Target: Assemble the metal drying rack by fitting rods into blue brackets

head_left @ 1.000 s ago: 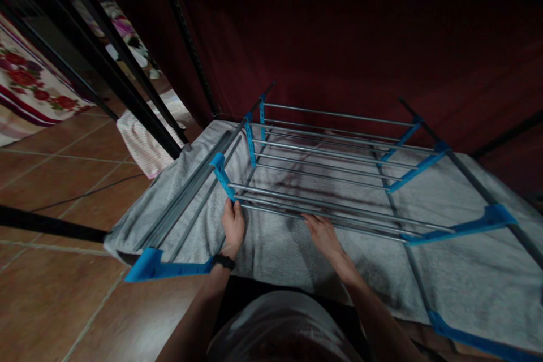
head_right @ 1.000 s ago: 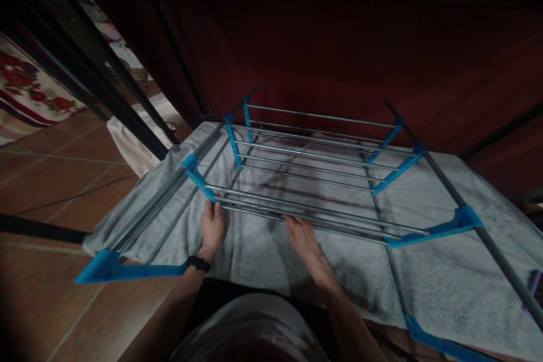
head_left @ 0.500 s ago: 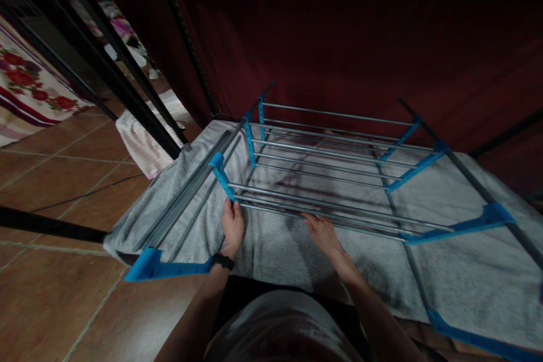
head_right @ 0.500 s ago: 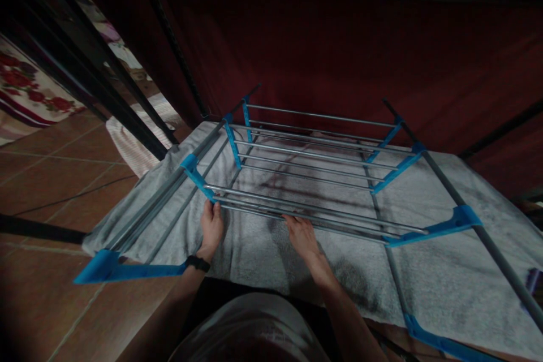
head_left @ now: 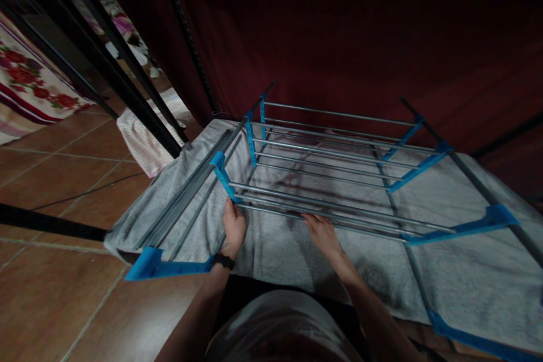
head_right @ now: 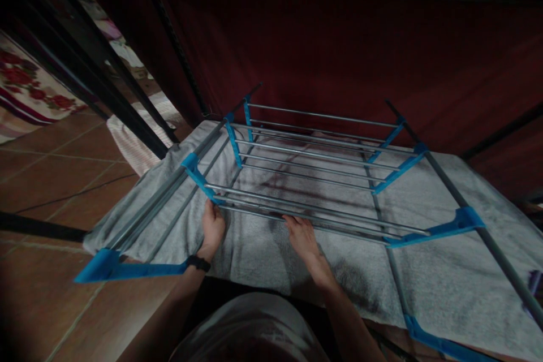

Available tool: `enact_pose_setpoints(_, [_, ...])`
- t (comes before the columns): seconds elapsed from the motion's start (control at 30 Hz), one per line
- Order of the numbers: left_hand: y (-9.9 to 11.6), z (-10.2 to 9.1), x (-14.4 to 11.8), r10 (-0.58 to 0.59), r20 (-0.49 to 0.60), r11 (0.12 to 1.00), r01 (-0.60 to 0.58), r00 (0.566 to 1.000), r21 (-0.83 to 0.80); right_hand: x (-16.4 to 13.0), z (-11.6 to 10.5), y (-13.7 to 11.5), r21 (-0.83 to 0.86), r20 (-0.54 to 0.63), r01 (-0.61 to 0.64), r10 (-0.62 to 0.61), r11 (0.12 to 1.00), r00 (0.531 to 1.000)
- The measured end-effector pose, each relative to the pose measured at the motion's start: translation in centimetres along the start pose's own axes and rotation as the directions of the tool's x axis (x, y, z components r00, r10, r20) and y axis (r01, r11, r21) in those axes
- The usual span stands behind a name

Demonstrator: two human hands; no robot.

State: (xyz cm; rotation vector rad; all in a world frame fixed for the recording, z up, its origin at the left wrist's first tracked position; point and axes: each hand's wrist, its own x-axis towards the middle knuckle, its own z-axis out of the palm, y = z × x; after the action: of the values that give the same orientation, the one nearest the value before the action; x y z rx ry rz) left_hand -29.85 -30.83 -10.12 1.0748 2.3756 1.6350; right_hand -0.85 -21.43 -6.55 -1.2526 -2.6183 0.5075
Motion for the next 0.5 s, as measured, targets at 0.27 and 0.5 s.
enact_pose_setpoints(0.27, [-0.01, 0.13, 0.04, 0.006, -0.002, 1.000, -0.006, 1.000, -0.024, 0.03, -0.36, -0.12, 0.001, -0.003, -0.011, 0.011, 1.000, 1.000])
enact_pose_setpoints(0.5, [-0.09, 0.06, 0.07, -0.002, -0.009, 1.000, 0.002, 1.000, -0.017, -0.02, -0.45, -0.08, 0.021, -0.013, -0.018, 0.018, 1.000, 1.000])
